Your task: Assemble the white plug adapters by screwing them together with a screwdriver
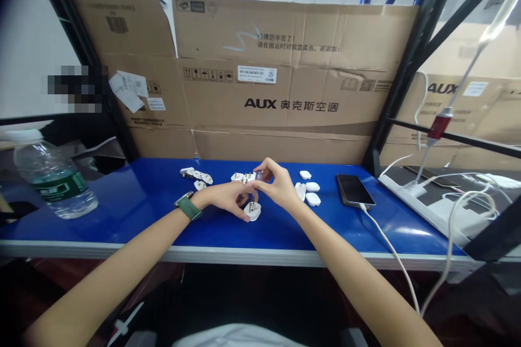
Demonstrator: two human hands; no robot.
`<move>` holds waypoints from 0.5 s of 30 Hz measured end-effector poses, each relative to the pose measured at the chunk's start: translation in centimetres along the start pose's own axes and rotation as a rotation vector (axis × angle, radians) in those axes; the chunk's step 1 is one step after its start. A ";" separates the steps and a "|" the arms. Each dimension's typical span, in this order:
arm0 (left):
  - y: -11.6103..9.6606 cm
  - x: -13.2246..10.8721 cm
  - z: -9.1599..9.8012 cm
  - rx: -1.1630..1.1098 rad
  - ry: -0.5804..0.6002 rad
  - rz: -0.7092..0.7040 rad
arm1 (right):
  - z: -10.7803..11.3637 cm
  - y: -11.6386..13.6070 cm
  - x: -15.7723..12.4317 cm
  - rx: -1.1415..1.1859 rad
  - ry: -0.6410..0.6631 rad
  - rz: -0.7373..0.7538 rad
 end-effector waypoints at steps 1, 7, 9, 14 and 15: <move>-0.1 0.0 0.0 -0.006 0.001 -0.010 | -0.1 0.2 0.0 -0.002 0.006 0.007; -0.8 -0.2 1.2 -0.088 -0.062 -0.077 | 3.8 0.8 -0.1 0.152 -0.260 0.110; -0.3 -0.3 2.7 -0.056 -0.196 -0.051 | 6.2 0.0 -0.5 0.200 -0.426 0.134; 1.3 -0.5 5.5 0.276 -0.462 0.169 | 7.8 -2.1 -0.5 0.109 -0.491 0.053; 1.5 -0.4 5.5 0.348 -0.455 0.218 | 7.8 -2.1 -0.5 0.069 -0.484 0.043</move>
Point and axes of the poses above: each hand's wrist, its own x-axis towards the middle knuckle, its own z-axis out of the back of the hand, y = z × x, the point moved 10 cm from there along x, towards the middle knuckle, and after that the axes turned 8 degrees about y, right-handed, at the moved point
